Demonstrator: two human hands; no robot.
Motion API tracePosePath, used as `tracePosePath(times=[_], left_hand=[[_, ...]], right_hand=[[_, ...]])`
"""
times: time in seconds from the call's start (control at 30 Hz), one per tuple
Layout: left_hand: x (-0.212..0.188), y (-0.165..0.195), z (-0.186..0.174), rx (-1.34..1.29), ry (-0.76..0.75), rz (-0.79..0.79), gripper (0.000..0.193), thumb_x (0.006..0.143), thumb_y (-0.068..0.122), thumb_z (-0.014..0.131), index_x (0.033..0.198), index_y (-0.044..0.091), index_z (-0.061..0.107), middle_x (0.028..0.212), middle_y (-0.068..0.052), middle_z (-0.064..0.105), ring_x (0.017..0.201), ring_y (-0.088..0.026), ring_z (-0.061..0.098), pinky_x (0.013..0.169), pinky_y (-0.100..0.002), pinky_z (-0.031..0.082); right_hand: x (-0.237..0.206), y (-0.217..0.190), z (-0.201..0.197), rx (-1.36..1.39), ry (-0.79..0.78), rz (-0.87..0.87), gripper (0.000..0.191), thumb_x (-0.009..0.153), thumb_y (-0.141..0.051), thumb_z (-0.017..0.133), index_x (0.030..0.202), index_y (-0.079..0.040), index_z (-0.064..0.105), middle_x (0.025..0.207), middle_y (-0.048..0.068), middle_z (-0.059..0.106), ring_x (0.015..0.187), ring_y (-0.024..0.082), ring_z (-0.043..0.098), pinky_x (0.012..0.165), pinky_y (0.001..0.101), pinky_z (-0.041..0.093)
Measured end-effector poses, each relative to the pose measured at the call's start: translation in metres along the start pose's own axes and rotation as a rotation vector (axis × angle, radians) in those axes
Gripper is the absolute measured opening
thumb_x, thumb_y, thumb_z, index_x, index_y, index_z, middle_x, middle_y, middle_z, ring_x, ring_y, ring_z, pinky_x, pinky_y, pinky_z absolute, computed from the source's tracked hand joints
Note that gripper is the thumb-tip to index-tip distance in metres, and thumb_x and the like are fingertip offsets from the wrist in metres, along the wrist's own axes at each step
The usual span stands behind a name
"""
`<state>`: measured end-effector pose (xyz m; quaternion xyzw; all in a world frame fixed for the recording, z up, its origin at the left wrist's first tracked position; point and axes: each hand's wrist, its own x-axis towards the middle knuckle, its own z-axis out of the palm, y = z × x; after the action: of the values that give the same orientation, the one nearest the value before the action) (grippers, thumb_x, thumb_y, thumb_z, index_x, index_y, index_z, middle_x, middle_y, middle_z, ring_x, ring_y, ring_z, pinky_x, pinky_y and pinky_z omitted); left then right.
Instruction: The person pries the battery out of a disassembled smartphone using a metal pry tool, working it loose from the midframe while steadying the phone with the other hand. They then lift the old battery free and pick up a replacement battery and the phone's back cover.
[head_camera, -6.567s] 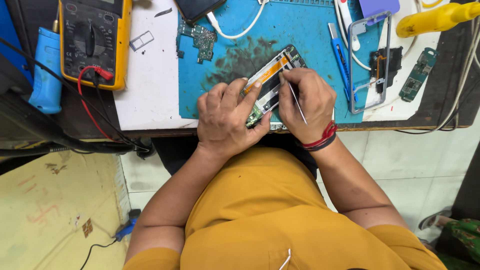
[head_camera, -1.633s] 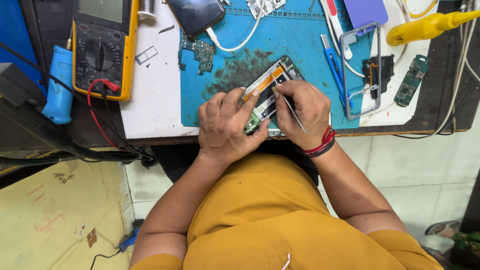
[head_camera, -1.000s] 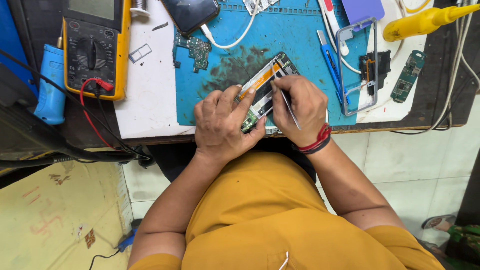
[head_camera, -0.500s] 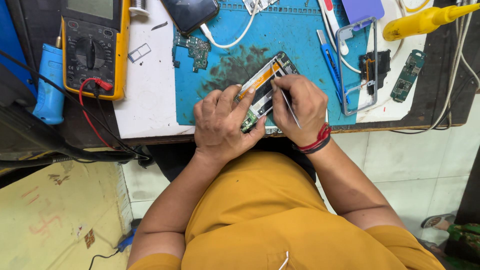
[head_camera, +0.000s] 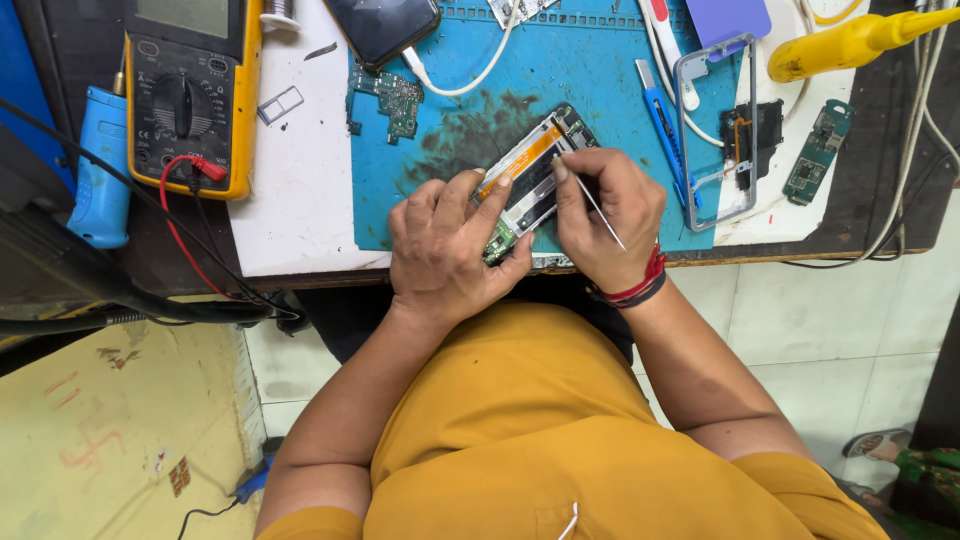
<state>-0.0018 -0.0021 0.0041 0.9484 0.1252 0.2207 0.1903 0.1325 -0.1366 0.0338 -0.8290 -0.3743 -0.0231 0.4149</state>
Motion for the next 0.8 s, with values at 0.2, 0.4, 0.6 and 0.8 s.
tracePosePath(times=[0.2, 0.4, 0.6, 0.8], left_hand=[[-0.001, 0.000, 0.000, 0.014, -0.009, 0.005, 0.050, 0.089, 0.049, 0.075, 0.126, 0.015, 0.075, 0.129, -0.003, 0.058, 0.118, -0.026, 0.047, 0.100, -0.042, 0.037], [0.000, 0.001, 0.000, -0.010, 0.004, -0.006, 0.050, 0.089, 0.049, 0.075, 0.126, 0.016, 0.075, 0.130, -0.003, 0.058, 0.119, -0.026, 0.048, 0.101, -0.042, 0.038], [0.000, 0.001, -0.002, -0.014, 0.001, -0.005, 0.049, 0.089, 0.048, 0.076, 0.126, 0.016, 0.075, 0.130, -0.003, 0.058, 0.118, -0.026, 0.048, 0.100, -0.043, 0.038], [0.001, 0.001, -0.002, 0.016, 0.004, 0.005, 0.050, 0.090, 0.049, 0.075, 0.126, 0.016, 0.075, 0.128, -0.003, 0.058, 0.117, -0.026, 0.048, 0.098, -0.042, 0.037]], right_hand=[[0.001, 0.002, 0.000, -0.016, -0.013, -0.114, 0.008, 0.104, -0.002, 0.073, 0.106, -0.001, 0.065, 0.099, 0.015, 0.073, 0.082, 0.027, 0.073, 0.072, 0.0328, 0.056], [0.000, 0.003, 0.000, 0.043, 0.008, 0.053, 0.009, 0.102, -0.002, 0.075, 0.104, 0.001, 0.067, 0.090, 0.014, 0.072, 0.075, 0.024, 0.072, 0.068, 0.0326, 0.053], [0.000, 0.008, -0.002, 0.134, -0.036, 0.040, 0.010, 0.104, -0.004, 0.074, 0.105, 0.002, 0.067, 0.090, 0.013, 0.072, 0.077, 0.018, 0.071, 0.069, 0.0293, 0.053], [-0.001, 0.010, 0.000, 0.151, -0.033, 0.077, 0.010, 0.104, -0.003, 0.074, 0.105, 0.004, 0.067, 0.088, 0.012, 0.072, 0.074, 0.014, 0.069, 0.065, 0.0262, 0.051]])
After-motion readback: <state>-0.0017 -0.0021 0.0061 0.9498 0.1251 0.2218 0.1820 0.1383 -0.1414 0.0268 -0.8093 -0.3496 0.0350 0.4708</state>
